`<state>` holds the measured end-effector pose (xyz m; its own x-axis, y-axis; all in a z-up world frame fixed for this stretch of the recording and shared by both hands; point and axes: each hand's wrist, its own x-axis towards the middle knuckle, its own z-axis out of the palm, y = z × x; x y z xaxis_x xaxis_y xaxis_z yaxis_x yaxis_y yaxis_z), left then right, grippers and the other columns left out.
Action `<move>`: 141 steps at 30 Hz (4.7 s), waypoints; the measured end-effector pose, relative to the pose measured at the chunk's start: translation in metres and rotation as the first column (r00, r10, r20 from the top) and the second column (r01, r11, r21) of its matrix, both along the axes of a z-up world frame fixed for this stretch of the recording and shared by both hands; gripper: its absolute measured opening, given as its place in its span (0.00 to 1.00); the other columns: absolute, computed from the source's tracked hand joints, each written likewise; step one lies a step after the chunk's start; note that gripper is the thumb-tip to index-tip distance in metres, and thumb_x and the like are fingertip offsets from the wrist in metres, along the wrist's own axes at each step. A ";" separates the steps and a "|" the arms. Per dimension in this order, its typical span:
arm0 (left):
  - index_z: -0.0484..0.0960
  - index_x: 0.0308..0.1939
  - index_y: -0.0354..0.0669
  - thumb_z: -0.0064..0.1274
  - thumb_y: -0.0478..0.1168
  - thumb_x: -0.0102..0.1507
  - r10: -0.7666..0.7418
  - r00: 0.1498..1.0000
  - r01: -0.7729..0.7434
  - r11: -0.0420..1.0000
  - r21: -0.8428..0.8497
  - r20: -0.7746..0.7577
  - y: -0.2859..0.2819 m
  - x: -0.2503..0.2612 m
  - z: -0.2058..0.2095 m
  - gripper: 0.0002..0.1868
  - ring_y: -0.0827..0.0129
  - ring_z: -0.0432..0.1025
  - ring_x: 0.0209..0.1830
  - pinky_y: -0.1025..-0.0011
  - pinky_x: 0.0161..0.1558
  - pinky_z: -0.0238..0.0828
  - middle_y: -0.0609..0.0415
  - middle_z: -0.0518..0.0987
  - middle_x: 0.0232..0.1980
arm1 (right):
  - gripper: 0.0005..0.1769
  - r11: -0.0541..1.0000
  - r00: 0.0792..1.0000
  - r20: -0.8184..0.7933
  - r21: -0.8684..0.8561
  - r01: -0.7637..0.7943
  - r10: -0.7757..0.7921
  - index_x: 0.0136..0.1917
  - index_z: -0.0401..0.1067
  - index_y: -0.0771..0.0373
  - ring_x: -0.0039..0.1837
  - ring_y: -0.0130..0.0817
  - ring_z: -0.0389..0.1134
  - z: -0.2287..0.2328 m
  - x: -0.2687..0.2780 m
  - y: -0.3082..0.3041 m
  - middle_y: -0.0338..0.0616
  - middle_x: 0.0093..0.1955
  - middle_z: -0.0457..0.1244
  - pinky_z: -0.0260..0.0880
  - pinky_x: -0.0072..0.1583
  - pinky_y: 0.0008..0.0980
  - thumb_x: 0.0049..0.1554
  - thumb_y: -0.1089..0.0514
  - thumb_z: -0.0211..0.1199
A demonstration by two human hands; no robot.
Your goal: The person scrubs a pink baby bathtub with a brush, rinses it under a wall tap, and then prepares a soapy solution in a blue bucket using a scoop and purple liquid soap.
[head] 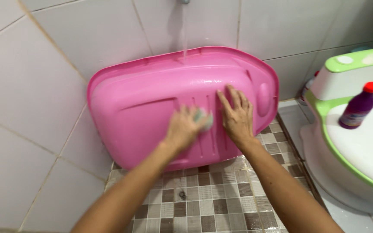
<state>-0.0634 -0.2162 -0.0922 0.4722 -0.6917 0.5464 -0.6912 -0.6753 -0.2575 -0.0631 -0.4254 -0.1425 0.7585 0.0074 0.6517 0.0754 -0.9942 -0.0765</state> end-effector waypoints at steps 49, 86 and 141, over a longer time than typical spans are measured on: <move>0.78 0.54 0.48 0.61 0.42 0.59 0.412 0.827 -0.561 0.646 -0.517 -0.383 0.078 0.123 0.134 0.19 0.49 0.76 0.46 0.53 0.44 0.76 0.44 0.77 0.51 | 0.67 0.953 0.850 -0.525 0.276 0.128 0.038 0.82 0.44 0.46 0.85 0.60 0.31 0.106 0.038 -0.005 0.48 0.85 0.37 0.49 0.73 0.75 0.39 0.32 0.77; 0.65 0.69 0.43 0.65 0.51 0.59 0.263 0.812 -0.582 0.406 -0.704 -0.521 0.262 0.064 0.027 0.39 0.45 0.72 0.62 0.54 0.61 0.69 0.36 0.75 0.64 | 0.77 0.979 0.898 -0.433 -0.140 -0.149 0.075 0.83 0.34 0.33 0.84 0.57 0.27 0.110 0.042 0.096 0.49 0.85 0.30 0.33 0.74 0.78 0.31 0.19 0.72; 0.81 0.54 0.44 0.55 0.48 0.58 -0.726 0.588 -0.658 -0.174 -0.733 -0.356 0.398 0.018 0.102 0.22 0.65 0.76 0.36 0.63 0.37 0.74 0.55 0.82 0.40 | 0.19 0.840 0.980 -0.003 0.516 -0.169 0.199 0.57 0.80 0.54 0.35 0.40 0.72 0.194 0.000 -0.035 0.50 0.37 0.71 0.70 0.42 0.42 0.63 0.43 0.58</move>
<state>-0.0457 0.1818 0.0097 0.9898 0.1411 0.0220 -0.0836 0.4478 0.8902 -0.0632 -0.4601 0.0514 0.8104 -0.1717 0.5602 0.2343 -0.7814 -0.5784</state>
